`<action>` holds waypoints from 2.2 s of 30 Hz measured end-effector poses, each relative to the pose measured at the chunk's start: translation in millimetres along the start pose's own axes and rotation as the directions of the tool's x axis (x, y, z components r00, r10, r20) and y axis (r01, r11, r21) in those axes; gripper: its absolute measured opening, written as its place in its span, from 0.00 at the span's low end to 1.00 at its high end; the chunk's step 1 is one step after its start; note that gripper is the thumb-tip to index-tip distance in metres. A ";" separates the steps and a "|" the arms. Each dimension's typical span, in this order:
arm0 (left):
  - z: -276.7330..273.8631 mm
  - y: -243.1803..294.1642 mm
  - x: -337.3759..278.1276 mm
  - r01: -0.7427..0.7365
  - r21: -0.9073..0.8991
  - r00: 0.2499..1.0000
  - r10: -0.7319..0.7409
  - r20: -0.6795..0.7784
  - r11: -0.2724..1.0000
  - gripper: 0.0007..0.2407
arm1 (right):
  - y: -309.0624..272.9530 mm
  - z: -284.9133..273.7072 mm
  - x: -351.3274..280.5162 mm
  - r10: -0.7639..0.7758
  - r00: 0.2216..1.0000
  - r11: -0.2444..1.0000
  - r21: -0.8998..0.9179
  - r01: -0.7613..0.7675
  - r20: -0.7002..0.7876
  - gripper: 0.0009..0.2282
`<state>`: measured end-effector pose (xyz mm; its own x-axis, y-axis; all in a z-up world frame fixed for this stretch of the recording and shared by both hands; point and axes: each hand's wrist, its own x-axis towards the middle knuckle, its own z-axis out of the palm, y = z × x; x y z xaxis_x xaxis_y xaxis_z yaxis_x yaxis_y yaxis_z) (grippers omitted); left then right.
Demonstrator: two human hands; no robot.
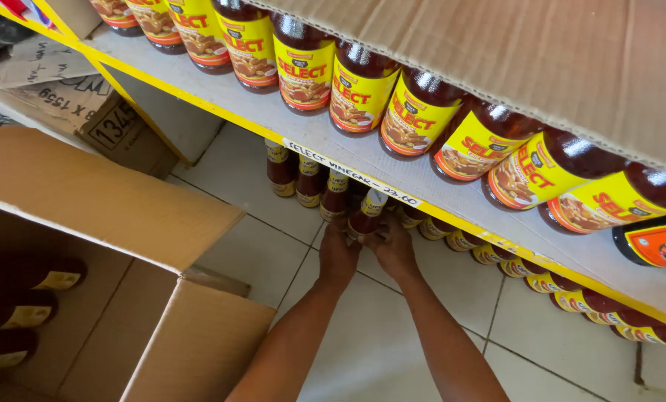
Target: Transferring bottled sauces from a shipping box to grocery store shelves.
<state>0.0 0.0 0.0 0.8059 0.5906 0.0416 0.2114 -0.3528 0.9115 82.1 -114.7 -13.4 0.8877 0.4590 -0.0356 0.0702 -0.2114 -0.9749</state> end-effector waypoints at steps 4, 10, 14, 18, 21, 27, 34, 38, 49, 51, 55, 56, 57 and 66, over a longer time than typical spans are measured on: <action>6.1 -9.5 2.6 0.034 -0.042 0.999 -0.035 -0.014 0.999 0.22 | -7.2 3.9 -0.5 0.019 1.000 0.998 0.057 -0.019 -0.010 0.25; -2.6 9.4 2.6 0.066 -0.109 0.997 -0.070 -0.034 0.992 0.22 | -11.4 13.9 -4.1 0.088 0.985 0.996 -0.004 -0.090 -0.149 0.22; -1.9 10.5 6.5 0.127 -0.033 0.991 -0.128 -0.033 0.991 0.21 | -11.3 15.5 -2.6 0.077 0.977 0.995 -0.050 -0.089 -0.201 0.22; 10.3 0.6 8.8 0.174 -0.061 0.981 -0.178 -0.076 0.983 0.19 | -6.1 19.4 -0.2 0.080 0.967 0.996 -0.027 -0.089 -0.243 0.21; 8.8 9.2 10.9 0.282 0.031 0.958 -0.280 -0.060 0.959 0.16 | -13.3 19.4 -3.5 0.107 0.961 0.991 -0.053 -0.124 -0.256 0.20; 16.2 2.4 7.3 0.240 -0.137 0.962 -0.254 -0.099 0.961 0.14 | -11.7 20.8 -4.7 0.107 0.950 0.993 -0.021 -0.118 -0.293 0.21; 13.1 17.7 -5.1 0.273 -0.123 0.957 -0.282 -0.065 0.954 0.17 | -8.0 22.2 -12.5 0.105 0.950 0.993 -0.024 -0.117 -0.295 0.22; -26.2 73.6 -18.6 0.529 -0.005 0.842 -0.524 0.128 0.849 0.32 | -5.3 25.6 -30.3 0.122 0.948 0.992 0.068 -0.106 -0.295 0.25; -151.6 161.1 -113.0 0.335 0.048 0.878 -0.330 0.347 0.941 0.33 | -54.0 49.8 -113.7 0.056 0.973 0.968 0.252 0.002 -0.223 0.18; -199.5 179.6 -133.8 0.143 0.004 0.867 -0.128 0.482 0.990 0.30 | -95.4 57.7 -130.4 0.041 0.988 0.922 0.386 0.020 -0.150 0.17; -306.2 205.8 -150.1 0.045 -0.019 0.831 -0.027 0.556 0.999 0.28 | -181.4 67.1 -168.4 -0.026 0.992 0.927 0.368 0.070 -0.122 0.17; -318.4 183.3 -146.8 0.001 -0.093 0.848 0.048 0.527 0.996 0.28 | -189.5 69.9 -173.3 -0.123 0.987 0.911 0.382 0.155 -0.107 0.16; -330.0 160.8 -144.2 -0.044 -0.168 0.859 0.122 0.497 0.985 0.28 | -197.3 71.5 -179.9 -0.215 0.972 0.888 0.394 0.236 -0.097 0.14; -453.3 52.2 -105.1 0.257 -0.436 0.936 -0.109 0.335 0.862 0.24 | -284.1 147.8 -202.8 -0.326 0.941 0.904 0.322 0.281 0.094 0.18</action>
<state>-324.3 248.5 228.7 0.9164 0.3480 -0.1979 0.1484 0.1640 0.9752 -185.1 -20.2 238.3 0.7693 0.5822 0.2631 0.1662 0.2152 -0.9623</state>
